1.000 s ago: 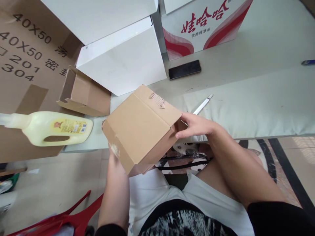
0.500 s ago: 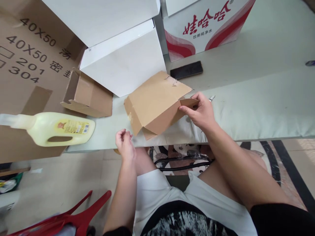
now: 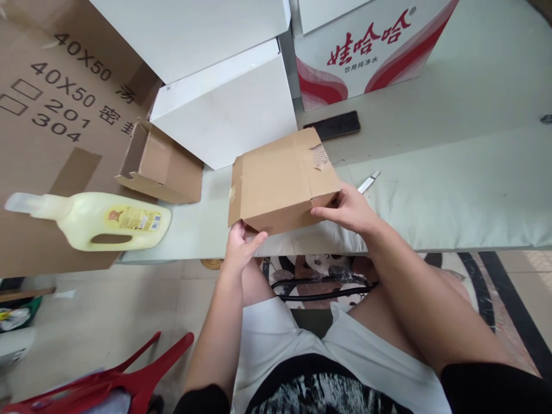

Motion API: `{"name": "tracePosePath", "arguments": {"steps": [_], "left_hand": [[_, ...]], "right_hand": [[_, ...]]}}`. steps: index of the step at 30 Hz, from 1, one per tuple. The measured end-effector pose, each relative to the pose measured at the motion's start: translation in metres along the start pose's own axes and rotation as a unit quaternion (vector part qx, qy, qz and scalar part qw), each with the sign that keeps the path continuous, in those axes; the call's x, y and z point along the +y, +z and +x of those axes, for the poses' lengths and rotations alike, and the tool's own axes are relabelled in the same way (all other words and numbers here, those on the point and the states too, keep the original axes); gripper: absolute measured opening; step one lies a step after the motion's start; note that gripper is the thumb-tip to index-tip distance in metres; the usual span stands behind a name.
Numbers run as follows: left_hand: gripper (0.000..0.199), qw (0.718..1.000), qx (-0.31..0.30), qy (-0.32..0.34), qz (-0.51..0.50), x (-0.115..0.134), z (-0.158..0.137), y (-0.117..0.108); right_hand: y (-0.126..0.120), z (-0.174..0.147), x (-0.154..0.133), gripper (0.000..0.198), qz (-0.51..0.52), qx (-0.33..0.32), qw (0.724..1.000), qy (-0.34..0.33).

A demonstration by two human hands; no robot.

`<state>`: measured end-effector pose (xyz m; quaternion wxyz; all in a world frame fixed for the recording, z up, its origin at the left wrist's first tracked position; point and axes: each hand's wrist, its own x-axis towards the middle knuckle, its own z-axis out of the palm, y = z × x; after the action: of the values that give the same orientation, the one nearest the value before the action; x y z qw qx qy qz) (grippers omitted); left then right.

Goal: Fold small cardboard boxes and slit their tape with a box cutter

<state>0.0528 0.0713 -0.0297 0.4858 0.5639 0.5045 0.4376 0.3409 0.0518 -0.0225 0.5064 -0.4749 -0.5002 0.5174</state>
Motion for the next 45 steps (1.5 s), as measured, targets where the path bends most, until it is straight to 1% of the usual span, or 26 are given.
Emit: {"name": "tracePosePath", "arguments": {"steps": [3,6,8,10,12,18,20,22,25,28,31,34,36,41,45], "left_hand": [[0.066,0.996,0.061,0.016,-0.060,0.002,0.003,0.005],[0.067,0.986,0.134,0.025,-0.096,0.002,0.004,0.006],[0.069,0.980,0.171,0.006,-0.099,0.001,0.003,0.005],[0.070,0.976,0.192,-0.021,-0.096,-0.001,0.002,0.003],[0.069,0.974,0.200,-0.039,-0.095,-0.001,0.001,0.003],[0.060,0.965,0.246,-0.075,-0.058,0.003,0.000,0.002],[0.056,0.963,0.246,-0.097,-0.041,0.003,0.001,-0.002],[0.055,0.962,0.242,-0.122,-0.027,0.002,0.000,-0.007],[0.058,0.961,0.227,-0.159,-0.014,-0.001,-0.001,-0.013],[0.066,0.960,0.203,-0.192,-0.013,-0.001,-0.003,-0.015],[0.067,0.962,0.165,-0.215,-0.027,0.003,-0.005,-0.013],[0.055,0.965,0.112,-0.235,-0.045,0.009,-0.007,-0.009],[0.052,0.965,0.090,-0.240,-0.049,0.013,-0.008,-0.007],[0.062,0.967,0.066,-0.241,-0.053,0.019,-0.007,-0.003],[0.066,0.968,0.065,-0.234,-0.056,0.020,-0.007,-0.003]], "right_hand": [[-0.001,0.000,0.000,0.052,0.007,-0.007,1.000,0.002],[-0.003,0.000,-0.004,0.044,0.005,0.018,1.000,-0.022],[-0.004,0.000,-0.008,0.051,0.023,0.039,0.999,-0.024],[-0.005,0.000,-0.011,0.057,0.045,0.063,0.997,-0.005],[-0.004,0.000,-0.014,0.055,0.045,0.075,0.996,0.021],[0.000,-0.001,-0.016,0.043,-0.029,0.017,0.994,0.103],[0.000,0.000,-0.015,0.037,-0.082,0.016,0.987,0.140],[-0.001,0.002,-0.014,0.030,-0.161,0.024,0.973,0.162],[-0.002,0.003,-0.014,0.023,-0.280,0.034,0.948,0.150],[-0.002,0.004,-0.011,0.014,-0.344,0.008,0.930,0.131],[-0.002,0.003,-0.006,0.014,-0.378,-0.038,0.917,0.122],[-0.001,0.002,0.000,0.012,-0.391,-0.075,0.910,0.118],[-0.001,0.002,0.001,0.012,-0.392,-0.086,0.909,0.115],[-0.002,0.002,-0.001,0.012,-0.392,-0.103,0.907,0.113],[-0.001,0.002,-0.004,0.012,-0.389,-0.104,0.908,0.115]]}}
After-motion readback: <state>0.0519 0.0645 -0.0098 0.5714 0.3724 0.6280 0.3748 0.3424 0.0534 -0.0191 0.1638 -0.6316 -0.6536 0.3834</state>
